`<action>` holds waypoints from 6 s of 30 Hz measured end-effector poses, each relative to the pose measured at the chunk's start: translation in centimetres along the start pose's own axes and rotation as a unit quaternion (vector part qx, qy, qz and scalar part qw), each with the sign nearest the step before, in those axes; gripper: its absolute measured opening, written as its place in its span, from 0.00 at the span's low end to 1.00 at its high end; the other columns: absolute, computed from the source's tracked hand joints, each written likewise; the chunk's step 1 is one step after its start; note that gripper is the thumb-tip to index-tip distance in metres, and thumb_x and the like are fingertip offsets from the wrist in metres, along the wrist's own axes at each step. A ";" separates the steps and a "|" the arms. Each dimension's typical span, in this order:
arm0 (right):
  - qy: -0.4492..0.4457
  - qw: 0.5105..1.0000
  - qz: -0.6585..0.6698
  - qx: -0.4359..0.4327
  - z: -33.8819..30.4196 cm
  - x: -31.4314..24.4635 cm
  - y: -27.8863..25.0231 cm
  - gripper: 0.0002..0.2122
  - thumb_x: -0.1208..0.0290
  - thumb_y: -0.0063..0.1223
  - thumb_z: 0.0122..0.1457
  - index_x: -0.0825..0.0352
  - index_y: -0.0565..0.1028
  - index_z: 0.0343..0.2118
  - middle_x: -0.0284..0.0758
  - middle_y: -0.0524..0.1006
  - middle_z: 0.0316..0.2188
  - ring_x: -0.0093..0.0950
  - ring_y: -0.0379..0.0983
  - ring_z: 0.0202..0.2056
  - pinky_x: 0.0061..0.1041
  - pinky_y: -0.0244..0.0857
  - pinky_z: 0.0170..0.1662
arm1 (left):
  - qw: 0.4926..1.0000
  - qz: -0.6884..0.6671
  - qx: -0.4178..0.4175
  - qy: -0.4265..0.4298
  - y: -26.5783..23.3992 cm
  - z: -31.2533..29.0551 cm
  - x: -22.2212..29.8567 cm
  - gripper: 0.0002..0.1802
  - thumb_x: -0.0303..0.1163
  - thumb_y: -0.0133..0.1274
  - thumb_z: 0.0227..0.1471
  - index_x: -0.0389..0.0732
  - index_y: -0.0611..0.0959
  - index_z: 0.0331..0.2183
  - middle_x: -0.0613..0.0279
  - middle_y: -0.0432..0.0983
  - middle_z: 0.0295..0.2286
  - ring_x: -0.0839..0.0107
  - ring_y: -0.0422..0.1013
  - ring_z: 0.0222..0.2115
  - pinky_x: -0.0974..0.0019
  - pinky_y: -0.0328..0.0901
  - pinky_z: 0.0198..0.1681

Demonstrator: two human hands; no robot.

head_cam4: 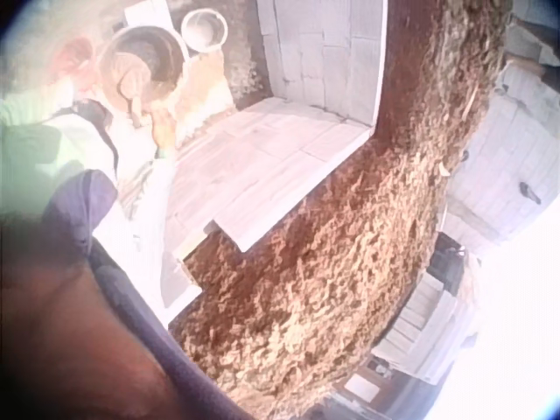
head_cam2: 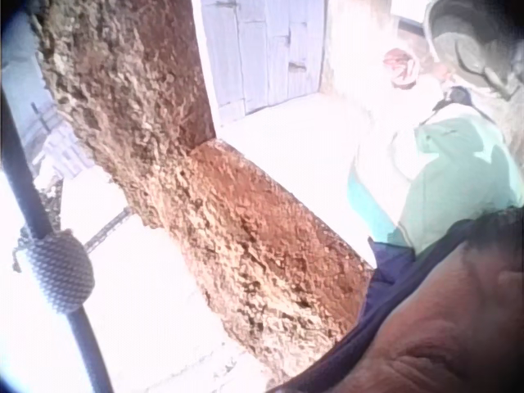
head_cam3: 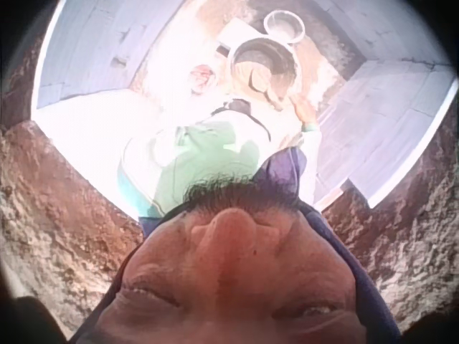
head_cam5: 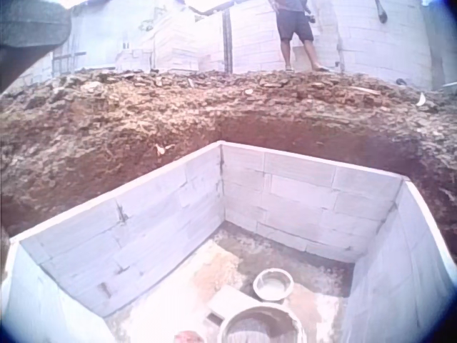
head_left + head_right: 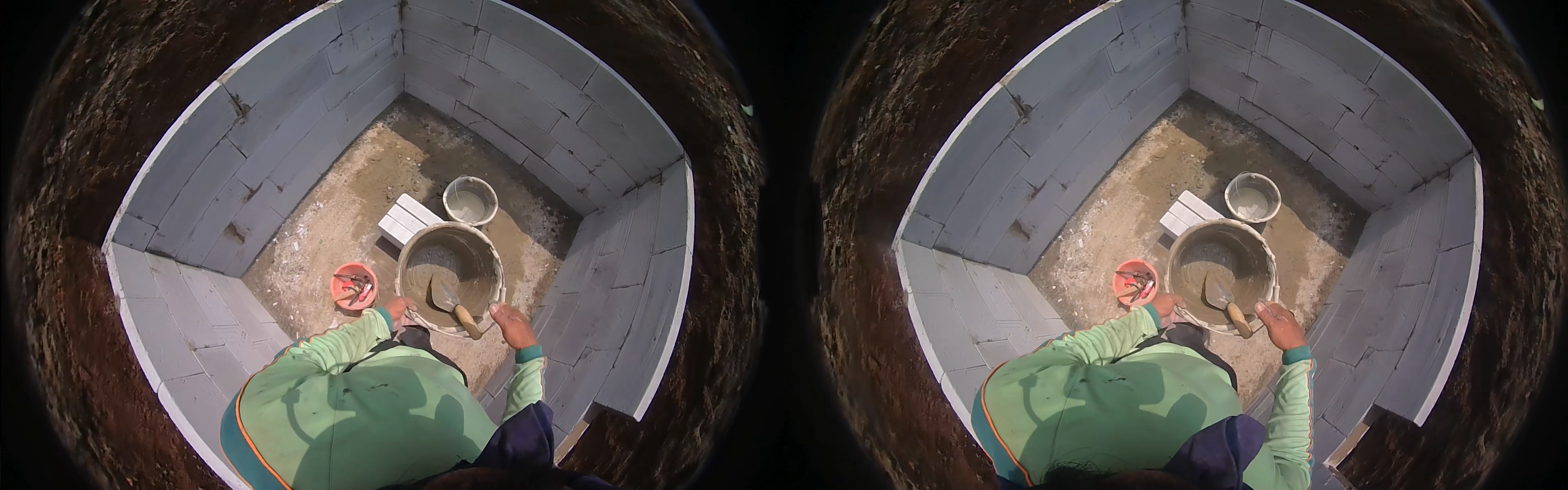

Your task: The person builds a small wall inside a pit by applying mortar to the top of existing blocks with a trowel, placing new blocks, tapping them into place with a hammer, and measuring the work with a tape measure.

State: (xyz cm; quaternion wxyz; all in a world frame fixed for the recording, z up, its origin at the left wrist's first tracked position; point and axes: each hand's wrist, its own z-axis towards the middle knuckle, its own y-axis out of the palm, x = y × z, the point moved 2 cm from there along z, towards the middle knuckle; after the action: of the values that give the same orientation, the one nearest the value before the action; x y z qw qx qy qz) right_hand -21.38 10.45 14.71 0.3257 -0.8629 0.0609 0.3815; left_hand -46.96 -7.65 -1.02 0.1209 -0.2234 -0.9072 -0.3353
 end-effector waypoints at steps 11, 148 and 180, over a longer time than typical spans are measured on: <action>-0.292 0.947 -0.024 -0.134 18.2 -35.6 -4.2 0.43 0.32 0.34 0.65 0.73 0.67 0.63 0.49 0.64 0.66 0.46 0.59 0.67 0.36 0.50 0.69 | 0.960 -0.252 0.086 0.087 -18.8 -1.6 6.0 0.27 0.20 0.42 0.49 0.23 0.69 0.53 0.35 0.74 0.50 0.39 0.74 0.50 0.35 0.71 0.55; 0.309 0.923 0.115 0.197 -17.0 36.1 34.6 0.08 0.69 0.57 0.54 0.69 0.79 0.31 0.42 0.79 0.23 0.36 0.77 0.25 0.36 0.72 0.30 | 0.984 0.004 0.176 -0.021 -12.2 5.5 3.7 0.19 0.33 0.41 0.62 0.34 0.80 0.47 0.45 0.80 0.45 0.47 0.78 0.44 0.43 0.77 0.46; 0.562 0.644 0.472 0.217 -29.2 26.9 32.3 0.10 0.65 0.51 0.62 0.57 0.72 0.45 0.34 0.80 0.34 0.35 0.79 0.34 0.44 0.71 0.33 | 0.531 0.810 0.211 0.134 -13.8 17.2 7.9 0.28 0.53 0.68 0.43 0.37 0.86 0.34 0.45 0.83 0.33 0.45 0.79 0.37 0.52 0.73 0.41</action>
State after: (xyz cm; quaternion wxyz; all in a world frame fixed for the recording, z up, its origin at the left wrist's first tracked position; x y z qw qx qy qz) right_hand 4.14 -28.64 -6.21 0.1833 -0.6705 0.7121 -0.0984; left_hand -61.78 -2.98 -18.62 0.5048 -0.7825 -0.3553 0.0813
